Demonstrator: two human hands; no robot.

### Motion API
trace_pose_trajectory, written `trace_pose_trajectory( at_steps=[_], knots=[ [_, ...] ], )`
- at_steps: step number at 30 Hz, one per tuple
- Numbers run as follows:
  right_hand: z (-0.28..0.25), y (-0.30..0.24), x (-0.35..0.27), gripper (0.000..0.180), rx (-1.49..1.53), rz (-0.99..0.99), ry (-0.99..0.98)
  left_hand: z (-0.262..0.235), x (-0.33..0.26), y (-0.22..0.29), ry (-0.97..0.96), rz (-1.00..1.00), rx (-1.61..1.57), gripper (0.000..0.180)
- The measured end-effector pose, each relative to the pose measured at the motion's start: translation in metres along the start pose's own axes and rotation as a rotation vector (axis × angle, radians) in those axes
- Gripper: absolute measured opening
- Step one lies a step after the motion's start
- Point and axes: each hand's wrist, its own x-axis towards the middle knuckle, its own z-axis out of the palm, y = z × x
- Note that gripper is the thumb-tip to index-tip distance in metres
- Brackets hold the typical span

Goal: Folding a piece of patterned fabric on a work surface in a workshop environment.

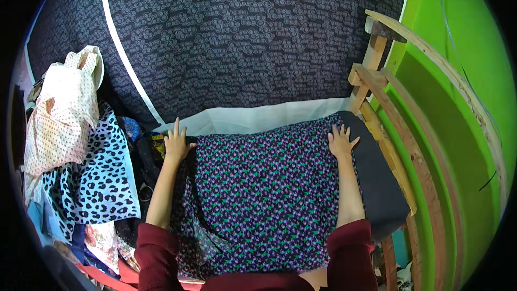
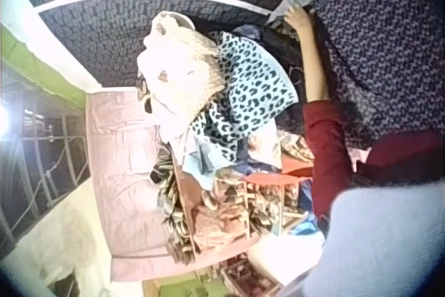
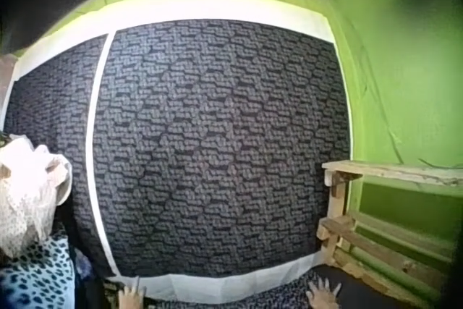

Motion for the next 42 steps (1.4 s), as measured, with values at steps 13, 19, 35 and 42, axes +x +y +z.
trace_pose_trajectory(
  at_steps=[13, 19, 35, 42],
  knots=[
    [-0.015, 0.129, -0.209, 0.055, 0.728, 0.023, 0.152, -0.173, -0.319, 0.036, -0.196, -0.100, -0.770, 0.044],
    [0.006, 0.117, -0.291, 0.062, 0.138, -0.073, 0.576, -0.101, -0.415, 0.067, 0.088, -0.650, -0.506, 0.081],
    [0.010, 0.166, -0.299, 0.017, 0.478, -0.183, 0.853, -0.038, -0.427, 0.038, 0.592, -0.811, -1.103, 0.025],
    [0.103, 0.149, -0.377, 0.084, 1.080, 0.151, 0.273, -0.036, -0.449, 0.067, 0.566, -0.780, -0.835, 0.093]
  ],
)
